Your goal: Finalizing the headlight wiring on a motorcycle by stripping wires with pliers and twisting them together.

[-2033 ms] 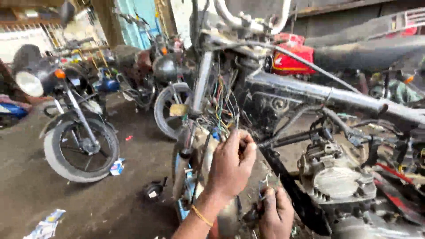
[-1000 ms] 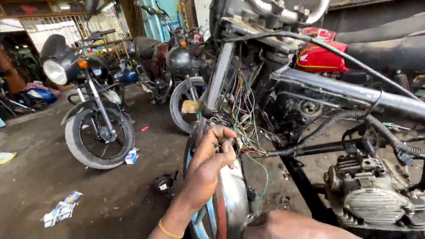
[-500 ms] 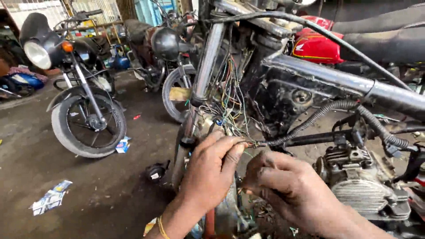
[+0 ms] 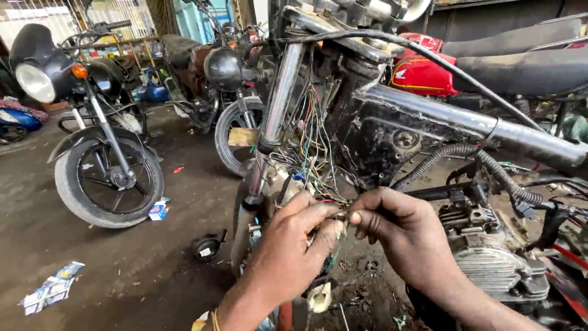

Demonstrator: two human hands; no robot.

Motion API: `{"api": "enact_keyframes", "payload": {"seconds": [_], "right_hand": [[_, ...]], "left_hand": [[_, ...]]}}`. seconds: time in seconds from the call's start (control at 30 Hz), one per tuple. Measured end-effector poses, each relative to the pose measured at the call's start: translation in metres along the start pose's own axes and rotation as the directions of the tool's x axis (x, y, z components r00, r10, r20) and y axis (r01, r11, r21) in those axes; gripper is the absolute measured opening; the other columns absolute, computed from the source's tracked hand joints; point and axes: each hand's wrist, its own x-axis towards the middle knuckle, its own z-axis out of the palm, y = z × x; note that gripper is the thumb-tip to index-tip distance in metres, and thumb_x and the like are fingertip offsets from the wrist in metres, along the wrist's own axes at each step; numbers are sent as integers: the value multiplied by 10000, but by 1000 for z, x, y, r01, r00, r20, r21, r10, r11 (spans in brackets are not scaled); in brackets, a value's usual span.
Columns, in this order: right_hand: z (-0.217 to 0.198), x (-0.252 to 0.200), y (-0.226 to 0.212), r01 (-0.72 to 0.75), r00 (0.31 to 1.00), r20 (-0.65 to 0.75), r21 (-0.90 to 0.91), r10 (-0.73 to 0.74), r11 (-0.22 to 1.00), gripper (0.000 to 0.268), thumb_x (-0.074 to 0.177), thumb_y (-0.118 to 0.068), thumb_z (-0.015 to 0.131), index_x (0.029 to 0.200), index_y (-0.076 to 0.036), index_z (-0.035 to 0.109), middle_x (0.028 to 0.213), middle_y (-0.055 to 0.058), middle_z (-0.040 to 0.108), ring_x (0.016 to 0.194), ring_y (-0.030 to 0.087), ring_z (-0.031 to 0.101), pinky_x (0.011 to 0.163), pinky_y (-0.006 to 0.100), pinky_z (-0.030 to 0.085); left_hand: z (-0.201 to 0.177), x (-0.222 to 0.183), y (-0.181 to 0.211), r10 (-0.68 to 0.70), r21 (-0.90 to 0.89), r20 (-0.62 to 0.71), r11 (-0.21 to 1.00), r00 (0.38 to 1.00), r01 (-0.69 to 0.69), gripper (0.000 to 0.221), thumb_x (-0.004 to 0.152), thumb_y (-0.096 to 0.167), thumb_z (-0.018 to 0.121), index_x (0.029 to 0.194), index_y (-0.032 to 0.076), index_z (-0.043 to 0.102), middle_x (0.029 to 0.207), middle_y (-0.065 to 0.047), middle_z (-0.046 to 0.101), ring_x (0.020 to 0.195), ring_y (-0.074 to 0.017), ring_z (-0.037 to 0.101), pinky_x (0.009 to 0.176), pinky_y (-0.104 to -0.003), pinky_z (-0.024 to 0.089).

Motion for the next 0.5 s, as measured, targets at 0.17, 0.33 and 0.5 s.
{"api": "enact_keyframes", "payload": {"seconds": [0.17, 0.33, 0.5], "right_hand": [[3, 3, 8, -137, 990, 66, 326, 122, 936, 174, 869, -76, 734, 918, 90, 735, 699, 188, 707, 542, 238, 643, 523, 332, 561], [4, 2, 8, -157, 987, 98, 442, 126, 883, 208, 875, -96, 723, 936, 103, 714, 757, 218, 712, 616, 287, 674, 588, 384, 627], [5, 0, 3, -105, 993, 89, 341, 80, 934, 193, 902, -125, 703, 939, 64, 714, 748, 187, 733, 672, 249, 711, 645, 382, 648]], "left_hand": [[6, -2, -5, 15, -67, -77, 998, 997, -20, 157, 901, 250, 696, 1003, 134, 720, 945, -17, 610, 851, -172, 637, 761, -315, 506], [11, -3, -7, 8, -104, -147, 994, 989, -24, 130, 895, 225, 713, 980, 128, 735, 904, -11, 676, 840, -170, 666, 745, -327, 525], [10, -2, 1, -248, -306, -121, 930, 961, 202, 146, 842, 190, 762, 982, 147, 764, 856, 6, 790, 767, -115, 732, 711, -308, 605]]}}
